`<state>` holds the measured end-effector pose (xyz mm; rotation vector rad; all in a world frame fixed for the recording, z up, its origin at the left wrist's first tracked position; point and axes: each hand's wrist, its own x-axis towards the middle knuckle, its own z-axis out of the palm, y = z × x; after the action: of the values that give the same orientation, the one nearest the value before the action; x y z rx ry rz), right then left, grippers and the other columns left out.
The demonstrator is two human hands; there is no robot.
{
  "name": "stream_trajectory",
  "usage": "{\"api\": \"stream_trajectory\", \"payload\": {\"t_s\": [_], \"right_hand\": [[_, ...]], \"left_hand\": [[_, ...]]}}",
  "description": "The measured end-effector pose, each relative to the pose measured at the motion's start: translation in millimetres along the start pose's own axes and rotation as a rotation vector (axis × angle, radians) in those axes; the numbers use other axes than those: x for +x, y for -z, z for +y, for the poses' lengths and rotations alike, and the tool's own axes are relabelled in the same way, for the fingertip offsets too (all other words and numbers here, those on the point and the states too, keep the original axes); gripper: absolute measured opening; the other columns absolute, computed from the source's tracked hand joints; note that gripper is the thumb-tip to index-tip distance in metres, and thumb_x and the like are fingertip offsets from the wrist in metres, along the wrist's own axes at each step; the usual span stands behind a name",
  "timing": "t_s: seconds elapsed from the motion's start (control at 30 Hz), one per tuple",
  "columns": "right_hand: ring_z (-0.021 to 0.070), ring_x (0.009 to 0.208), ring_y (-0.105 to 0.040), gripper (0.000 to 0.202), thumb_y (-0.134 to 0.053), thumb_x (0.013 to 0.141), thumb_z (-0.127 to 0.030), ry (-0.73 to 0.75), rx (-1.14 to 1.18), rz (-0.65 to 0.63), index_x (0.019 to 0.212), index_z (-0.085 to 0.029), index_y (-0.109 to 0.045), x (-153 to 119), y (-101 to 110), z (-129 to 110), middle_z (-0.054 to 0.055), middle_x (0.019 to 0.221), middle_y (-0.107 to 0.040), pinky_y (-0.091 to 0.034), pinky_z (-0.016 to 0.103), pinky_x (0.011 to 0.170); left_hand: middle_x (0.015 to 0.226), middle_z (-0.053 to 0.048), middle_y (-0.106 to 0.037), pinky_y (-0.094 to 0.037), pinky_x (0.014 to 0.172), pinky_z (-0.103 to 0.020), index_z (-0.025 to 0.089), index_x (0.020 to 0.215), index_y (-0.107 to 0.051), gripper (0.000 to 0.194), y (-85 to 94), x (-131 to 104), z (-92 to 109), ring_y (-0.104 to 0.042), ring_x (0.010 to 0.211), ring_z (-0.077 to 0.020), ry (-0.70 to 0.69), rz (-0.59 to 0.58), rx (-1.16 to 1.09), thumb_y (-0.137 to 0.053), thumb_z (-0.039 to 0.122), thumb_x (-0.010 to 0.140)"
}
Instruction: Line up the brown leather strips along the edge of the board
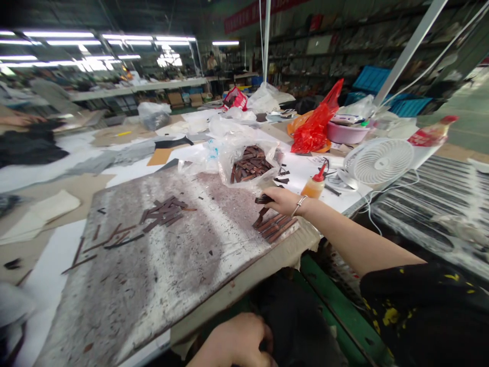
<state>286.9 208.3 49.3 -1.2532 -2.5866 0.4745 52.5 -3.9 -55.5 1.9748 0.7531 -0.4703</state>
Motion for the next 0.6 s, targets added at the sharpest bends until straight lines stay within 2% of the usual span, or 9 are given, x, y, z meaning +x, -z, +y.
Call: {"api": "stream_trajectory", "payload": {"t_s": [0.1, 0.2, 0.27, 0.37, 0.47, 0.53, 0.6], "right_hand": [[0.0242, 0.085, -0.055, 0.020, -0.048, 0.084, -0.031, 0.016, 0.071, 0.147, 0.096, -0.017, -0.055, 3.3, 16.8, -17.7, 0.011, 0.092, -0.061, -0.044, 0.035, 0.078], [0.0216, 0.084, -0.056, 0.022, -0.049, 0.085, -0.035, 0.052, 0.140, 0.152, 0.098, -0.018, -0.054, 5.1, 19.4, -27.5, 0.008, 0.093, -0.061, -0.045, 0.032, 0.078], [0.0195, 0.082, -0.056, 0.022, -0.048, 0.084, -0.036, 0.029, 0.174, 0.137, 0.096, -0.018, -0.054, 5.3, 8.7, -30.2, 0.006, 0.090, -0.061, -0.045, 0.030, 0.076], [0.0185, 0.081, -0.056, 0.022, -0.049, 0.084, -0.036, -0.041, 0.213, 0.116, 0.095, -0.017, -0.055, 7.4, -15.4, -36.5, 0.005, 0.090, -0.061, -0.045, 0.028, 0.074], [0.0184, 0.082, -0.056, 0.021, -0.049, 0.085, -0.033, -0.009, 0.184, 0.092, 0.097, -0.018, -0.057, 21.1, -26.8, -44.9, 0.005, 0.091, -0.062, -0.045, 0.028, 0.075], [0.0194, 0.086, -0.056, 0.020, -0.049, 0.085, -0.029, 0.016, 0.100, 0.198, 0.099, -0.019, -0.059, 40.3, -18.3, -44.4, 0.006, 0.093, -0.062, -0.045, 0.030, 0.078], [0.0222, 0.093, -0.055, 0.023, -0.050, 0.083, -0.025, 0.003, -0.030, 0.392, 0.103, -0.018, -0.059, 64.9, 2.2, -34.8, 0.008, 0.098, -0.061, -0.044, 0.035, 0.084]], "left_hand": [[0.076, -0.002, -0.068, -0.037, 0.048, -0.024, 0.027, 0.093, -0.070, 0.043, 1.8, 2.6, 1.6, -0.056, 0.060, -0.0163, -0.033, -0.008, 0.029, -0.059, 0.055, 0.063], [0.075, -0.002, -0.068, -0.036, 0.046, -0.023, 0.026, 0.091, -0.071, 0.041, 4.5, -0.4, 4.6, -0.055, 0.058, -0.0156, 0.003, -0.037, 0.017, -0.060, 0.054, 0.062], [0.074, -0.002, -0.068, -0.037, 0.047, -0.023, 0.026, 0.090, -0.071, 0.039, 3.7, -4.2, 5.8, -0.055, 0.057, -0.0152, 0.031, -0.031, -0.001, -0.061, 0.052, 0.062], [0.078, -0.003, -0.069, -0.043, 0.054, -0.026, 0.027, 0.092, -0.070, 0.033, -0.5, -3.5, 7.8, -0.059, 0.061, -0.0172, 0.078, 0.036, -0.024, -0.061, 0.045, 0.066], [0.079, -0.005, -0.070, -0.047, 0.061, -0.030, 0.027, 0.092, -0.071, 0.026, -0.9, 9.5, 13.4, -0.062, 0.070, -0.0212, 0.161, -0.014, -0.049, -0.057, 0.035, 0.072], [0.080, -0.007, -0.070, -0.049, 0.063, -0.032, 0.025, 0.093, -0.071, 0.026, 2.3, 17.8, 18.5, -0.064, 0.074, -0.0234, 0.254, -0.049, -0.053, -0.053, 0.030, 0.075], [0.084, -0.010, -0.070, -0.050, 0.063, -0.035, 0.022, 0.094, -0.071, 0.029, 5.7, 18.7, 22.7, -0.064, 0.077, -0.0261, 0.387, -0.017, -0.049, -0.052, 0.030, 0.075]]}}
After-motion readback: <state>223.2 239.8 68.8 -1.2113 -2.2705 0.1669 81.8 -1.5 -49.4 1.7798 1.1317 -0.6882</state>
